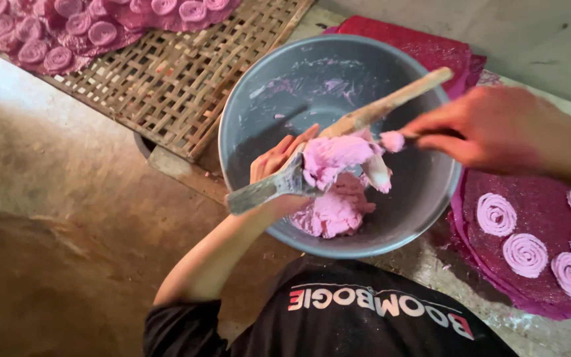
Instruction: The person scoops pink dough from a large metal bowl and uses a handheld metal press to extrude spiral-shaped rolls onto a pink mesh-covered circular tray. They repeat this process, filling the tray with multiple rolls, then move to a second tray and continue the same procedure.
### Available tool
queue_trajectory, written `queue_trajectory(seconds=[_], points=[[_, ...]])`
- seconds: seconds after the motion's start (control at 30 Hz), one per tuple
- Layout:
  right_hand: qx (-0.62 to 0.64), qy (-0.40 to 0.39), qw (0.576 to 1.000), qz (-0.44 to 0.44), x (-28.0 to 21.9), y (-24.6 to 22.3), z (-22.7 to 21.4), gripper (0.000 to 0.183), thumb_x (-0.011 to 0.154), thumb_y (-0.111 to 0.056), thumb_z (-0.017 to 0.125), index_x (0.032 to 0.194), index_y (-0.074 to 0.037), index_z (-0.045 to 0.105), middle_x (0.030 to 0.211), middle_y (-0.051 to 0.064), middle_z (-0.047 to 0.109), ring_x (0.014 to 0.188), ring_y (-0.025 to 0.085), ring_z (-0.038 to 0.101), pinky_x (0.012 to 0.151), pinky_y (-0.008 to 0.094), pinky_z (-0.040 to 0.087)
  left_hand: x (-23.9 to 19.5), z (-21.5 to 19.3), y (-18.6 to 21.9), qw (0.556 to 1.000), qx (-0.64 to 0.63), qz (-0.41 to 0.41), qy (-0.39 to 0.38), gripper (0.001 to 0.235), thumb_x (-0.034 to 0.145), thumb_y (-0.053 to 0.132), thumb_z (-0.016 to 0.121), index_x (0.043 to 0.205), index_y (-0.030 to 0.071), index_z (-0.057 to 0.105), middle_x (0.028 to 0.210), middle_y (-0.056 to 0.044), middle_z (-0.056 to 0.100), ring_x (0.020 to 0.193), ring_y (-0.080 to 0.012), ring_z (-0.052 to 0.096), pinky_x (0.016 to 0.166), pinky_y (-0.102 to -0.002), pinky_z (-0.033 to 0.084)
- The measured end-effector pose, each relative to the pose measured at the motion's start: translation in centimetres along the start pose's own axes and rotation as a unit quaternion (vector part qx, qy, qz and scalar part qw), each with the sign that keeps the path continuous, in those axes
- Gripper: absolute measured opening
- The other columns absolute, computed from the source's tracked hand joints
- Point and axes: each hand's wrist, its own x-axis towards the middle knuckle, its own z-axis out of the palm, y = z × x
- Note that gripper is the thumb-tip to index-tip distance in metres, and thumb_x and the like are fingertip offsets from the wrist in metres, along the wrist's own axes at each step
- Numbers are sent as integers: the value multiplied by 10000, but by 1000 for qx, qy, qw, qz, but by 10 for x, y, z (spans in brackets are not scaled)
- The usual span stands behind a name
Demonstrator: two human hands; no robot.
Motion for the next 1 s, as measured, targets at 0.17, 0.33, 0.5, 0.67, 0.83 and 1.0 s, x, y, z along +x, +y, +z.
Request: queue_trajectory(seconds=[0.17,0.33,0.5,0.67,0.83,1.0], points=[[-215,179,950,-141,16,-96,12,123,847,-172,636,952,-111,660,807,48,657,669,225,692,537,365,545,8,32,0,982,-131,-124,-55,544,843,332,744,1345,160,627,1335,-22,691,1156,-197,708,981,-320,555],[-142,191,949,-207,-15,-103,-4,283,748,-130,648,1024,-67,642,793,59,594,642,216,653,518,361,535,-23,27,-5,978,-118,-145,-94,551,861,364,704,1367,154,644,1318,-63,711,1184,-187,682,1002,-305,505],[-151,115,976,-108,-31,-85,-50,290,809,-141,639,1098,-113,649,807,46,615,668,202,684,523,341,549,0,3,-30,989,143,-23,0,456,923,468,698,1308,223,702,1363,-70,677,1156,-171,682,985,-312,524],[-207,223,939,-157,18,-125,-6,186,813,-186,631,928,-44,667,751,65,648,582,182,677,469,303,532,9,16,-8,990,-6,-112,-87,386,878,481,723,1217,297,734,1388,-54,668,1105,-215,700,914,-327,560],[-103,150,973,-139,-12,-100,-14,294,766,-156,652,1051,-83,648,820,92,643,620,241,705,523,380,570,3,3,-11,995,29,-87,-37,476,826,440,791,1251,242,706,1289,-57,702,1024,-221,717,822,-366,586],[-150,31,988,15,-42,-71,-50,328,907,-163,568,1235,-180,566,840,2,605,713,202,703,564,366,570,15,-28,-17,994,73,-58,48,746,829,402,834,1454,77,589,1022,-63,682,821,-238,703,717,-353,580]])
